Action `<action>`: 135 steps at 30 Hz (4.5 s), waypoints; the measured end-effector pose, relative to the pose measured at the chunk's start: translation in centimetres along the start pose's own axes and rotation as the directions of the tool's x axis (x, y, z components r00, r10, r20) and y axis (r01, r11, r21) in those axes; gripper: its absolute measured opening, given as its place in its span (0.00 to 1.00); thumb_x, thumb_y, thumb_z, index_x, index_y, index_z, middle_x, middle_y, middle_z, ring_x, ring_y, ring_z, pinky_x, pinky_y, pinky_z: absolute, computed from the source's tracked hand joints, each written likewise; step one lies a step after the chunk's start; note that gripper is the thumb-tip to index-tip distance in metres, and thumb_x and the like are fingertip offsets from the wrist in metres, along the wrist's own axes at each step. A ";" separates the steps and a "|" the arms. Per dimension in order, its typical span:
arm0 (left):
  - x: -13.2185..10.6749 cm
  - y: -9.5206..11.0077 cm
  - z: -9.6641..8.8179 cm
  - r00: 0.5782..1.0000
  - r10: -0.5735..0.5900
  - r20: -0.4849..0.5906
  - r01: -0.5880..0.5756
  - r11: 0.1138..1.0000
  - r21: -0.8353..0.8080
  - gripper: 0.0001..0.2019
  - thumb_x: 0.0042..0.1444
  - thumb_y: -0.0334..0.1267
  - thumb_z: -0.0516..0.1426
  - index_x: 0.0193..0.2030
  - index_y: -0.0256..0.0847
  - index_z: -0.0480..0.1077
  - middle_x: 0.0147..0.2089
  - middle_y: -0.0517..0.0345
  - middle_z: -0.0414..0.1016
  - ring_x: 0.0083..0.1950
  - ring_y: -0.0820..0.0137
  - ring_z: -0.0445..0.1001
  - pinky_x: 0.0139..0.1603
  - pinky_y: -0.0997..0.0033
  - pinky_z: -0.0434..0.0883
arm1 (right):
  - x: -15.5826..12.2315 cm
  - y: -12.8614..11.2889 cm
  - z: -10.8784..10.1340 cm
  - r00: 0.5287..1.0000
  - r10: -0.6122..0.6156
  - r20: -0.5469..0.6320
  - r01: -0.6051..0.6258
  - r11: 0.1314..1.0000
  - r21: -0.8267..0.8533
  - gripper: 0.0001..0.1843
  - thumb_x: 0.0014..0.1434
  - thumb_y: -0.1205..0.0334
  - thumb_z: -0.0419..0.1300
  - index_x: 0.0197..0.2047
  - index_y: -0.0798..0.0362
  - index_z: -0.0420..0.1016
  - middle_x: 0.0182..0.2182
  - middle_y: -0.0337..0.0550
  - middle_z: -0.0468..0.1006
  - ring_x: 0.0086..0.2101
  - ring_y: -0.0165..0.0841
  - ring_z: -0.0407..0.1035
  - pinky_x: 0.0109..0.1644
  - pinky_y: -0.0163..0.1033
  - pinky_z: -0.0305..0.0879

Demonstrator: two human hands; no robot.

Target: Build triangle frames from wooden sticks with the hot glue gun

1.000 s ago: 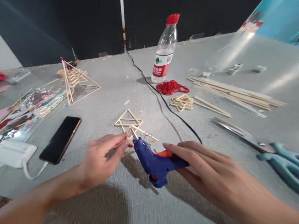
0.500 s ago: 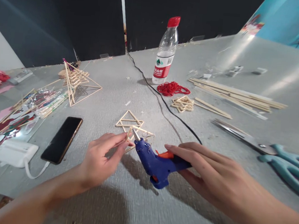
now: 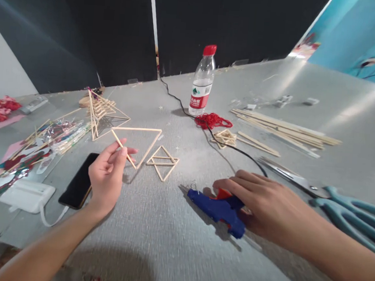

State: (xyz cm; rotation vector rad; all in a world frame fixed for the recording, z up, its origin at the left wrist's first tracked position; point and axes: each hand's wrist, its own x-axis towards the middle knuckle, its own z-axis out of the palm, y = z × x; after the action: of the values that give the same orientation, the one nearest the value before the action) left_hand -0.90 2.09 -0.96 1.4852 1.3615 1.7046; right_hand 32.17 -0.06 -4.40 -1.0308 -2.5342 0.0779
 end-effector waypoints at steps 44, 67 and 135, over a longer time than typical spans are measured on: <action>-3.4 1.5 -0.4 0.880 -0.137 0.455 0.261 0.940 -0.221 0.14 0.67 0.49 0.61 0.47 0.40 0.70 0.46 0.48 0.86 0.45 0.67 0.82 0.53 0.64 0.76 | 6.7 -4.2 -1.2 0.898 0.405 -0.171 -0.150 0.648 0.747 0.23 0.66 0.42 0.63 0.50 0.54 0.81 0.40 0.49 0.84 0.38 0.35 0.76 0.43 0.41 0.73; -1.7 2.3 -0.6 0.263 -0.244 0.933 0.272 0.947 0.171 0.11 0.59 0.47 0.67 0.41 0.42 0.85 0.36 0.48 0.86 0.35 0.64 0.84 0.37 0.67 0.81 | 5.0 -6.6 -1.2 0.955 0.166 0.247 -0.298 0.498 0.815 0.20 0.61 0.45 0.69 0.35 0.56 0.81 0.25 0.38 0.77 0.25 0.25 0.62 0.28 0.32 0.57; -8.6 -0.5 -4.1 0.332 0.081 0.940 -0.838 0.482 0.255 0.27 0.72 0.33 0.51 0.76 0.40 0.57 0.76 0.52 0.62 0.79 0.58 0.56 0.79 0.48 0.58 | -1.8 1.0 -2.0 0.962 -0.271 0.036 0.273 0.956 -0.108 0.24 0.65 0.74 0.52 0.62 0.56 0.74 0.49 0.52 0.81 0.49 0.42 0.75 0.50 0.47 0.70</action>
State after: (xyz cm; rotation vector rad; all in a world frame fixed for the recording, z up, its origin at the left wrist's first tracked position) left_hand -2.44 -6.52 -4.76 2.9773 0.9701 0.2141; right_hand 34.78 -0.80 -3.36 -0.7120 -2.6993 -0.1335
